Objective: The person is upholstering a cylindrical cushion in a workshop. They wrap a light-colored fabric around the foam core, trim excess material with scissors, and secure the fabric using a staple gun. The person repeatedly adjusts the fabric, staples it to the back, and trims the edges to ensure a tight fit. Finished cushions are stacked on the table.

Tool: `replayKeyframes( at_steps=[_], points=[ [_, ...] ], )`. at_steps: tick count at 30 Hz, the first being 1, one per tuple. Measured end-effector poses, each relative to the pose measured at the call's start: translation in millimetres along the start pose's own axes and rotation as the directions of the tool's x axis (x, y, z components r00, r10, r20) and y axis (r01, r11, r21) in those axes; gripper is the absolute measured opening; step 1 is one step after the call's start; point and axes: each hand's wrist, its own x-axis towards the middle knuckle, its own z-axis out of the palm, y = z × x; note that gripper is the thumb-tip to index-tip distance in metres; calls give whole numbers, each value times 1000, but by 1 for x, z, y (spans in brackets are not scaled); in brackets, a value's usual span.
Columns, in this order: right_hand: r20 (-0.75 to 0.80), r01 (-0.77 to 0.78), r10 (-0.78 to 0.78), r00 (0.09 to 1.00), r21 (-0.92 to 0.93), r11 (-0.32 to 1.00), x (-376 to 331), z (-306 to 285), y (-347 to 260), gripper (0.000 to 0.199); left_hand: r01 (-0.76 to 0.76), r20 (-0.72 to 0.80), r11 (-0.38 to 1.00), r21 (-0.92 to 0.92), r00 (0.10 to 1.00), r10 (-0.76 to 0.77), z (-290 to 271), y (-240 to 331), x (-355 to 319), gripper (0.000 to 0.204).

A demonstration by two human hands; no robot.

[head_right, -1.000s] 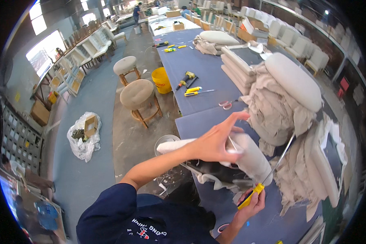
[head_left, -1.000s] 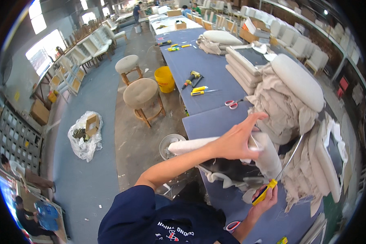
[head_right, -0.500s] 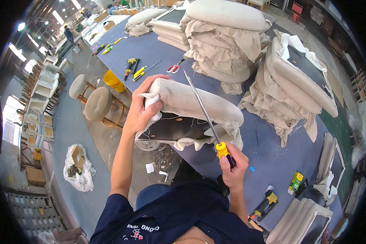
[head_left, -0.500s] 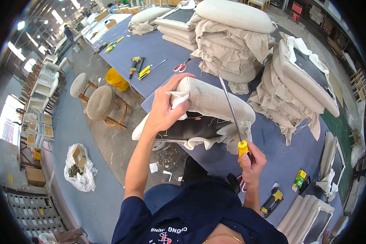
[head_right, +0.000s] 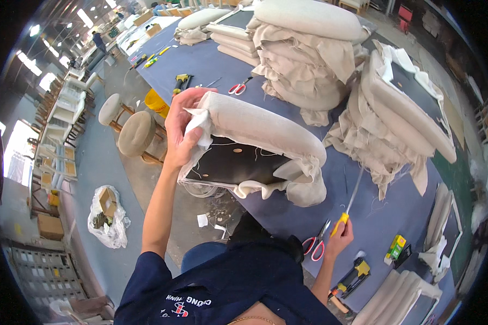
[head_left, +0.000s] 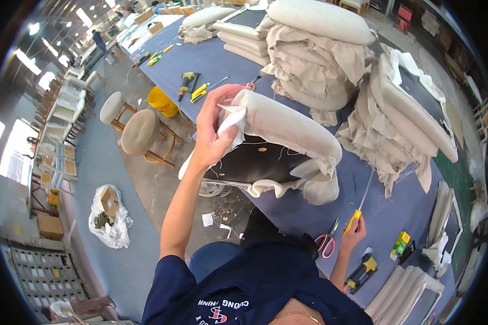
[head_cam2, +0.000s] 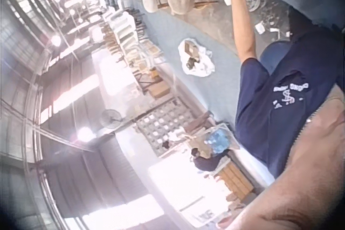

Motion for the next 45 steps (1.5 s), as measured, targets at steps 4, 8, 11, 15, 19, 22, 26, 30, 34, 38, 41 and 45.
replayKeyframes(
  at_steps=[4, 8, 11, 15, 19, 22, 26, 30, 34, 38, 41, 45],
  points=[
    [-85, 94, -172, 981, -568, 818, 35, -60, 120, 31, -155, -94, 988, 4, 984, 155, 2, -13, 1, 49],
    [-95, 47, -281, 955, -888, 457, 20, -92, 159, 43, -352, -31, 910, 220, 930, 367, 10, -18, 15, 13],
    [126, 179, -133, 983, -815, 551, -8, -83, 179, 43, -248, -18, 944, 219, 966, 258, 6, -6, 12, 5],
    [194, 113, 112, 975, -856, 504, -57, -42, 149, 45, -280, -82, 915, 291, 945, 316, 10, -14, 12, 23],
    [219, 215, -58, 974, -813, 541, -72, -40, 142, 53, -235, -123, 839, 491, 935, 333, 22, -4, 9, 42],
    [194, 97, 156, 968, -871, 482, -82, -25, 108, 57, -250, -183, 785, 567, 891, 415, 30, -9, 9, 35],
    [412, 336, -22, 911, -709, 619, -63, -55, 152, 57, -262, -180, 736, 625, 868, 462, 35, -16, 9, 23],
    [304, -497, 452, 839, 88, 863, -34, -70, 98, 54, -294, -164, 727, 620, 858, 487, 35, -15, 4, 19],
    [191, -303, 242, 951, 446, 842, -23, -64, 53, 62, -306, -159, 728, 614, 855, 494, 39, -16, 3, 22],
    [423, -213, -16, 906, 488, 846, -11, 23, -48, 69, -205, -184, 806, 555, 915, 359, 40, 0, 0, 17],
    [633, -37, -288, 719, 448, 893, 1, 83, -101, 42, -170, -126, 835, 523, 954, 274, 43, 12, 4, 14],
    [977, -752, -145, 159, 215, 623, 4, 151, -120, 34, -100, -86, 852, 513, 982, 168, 43, 24, 4, 11]
  ],
)
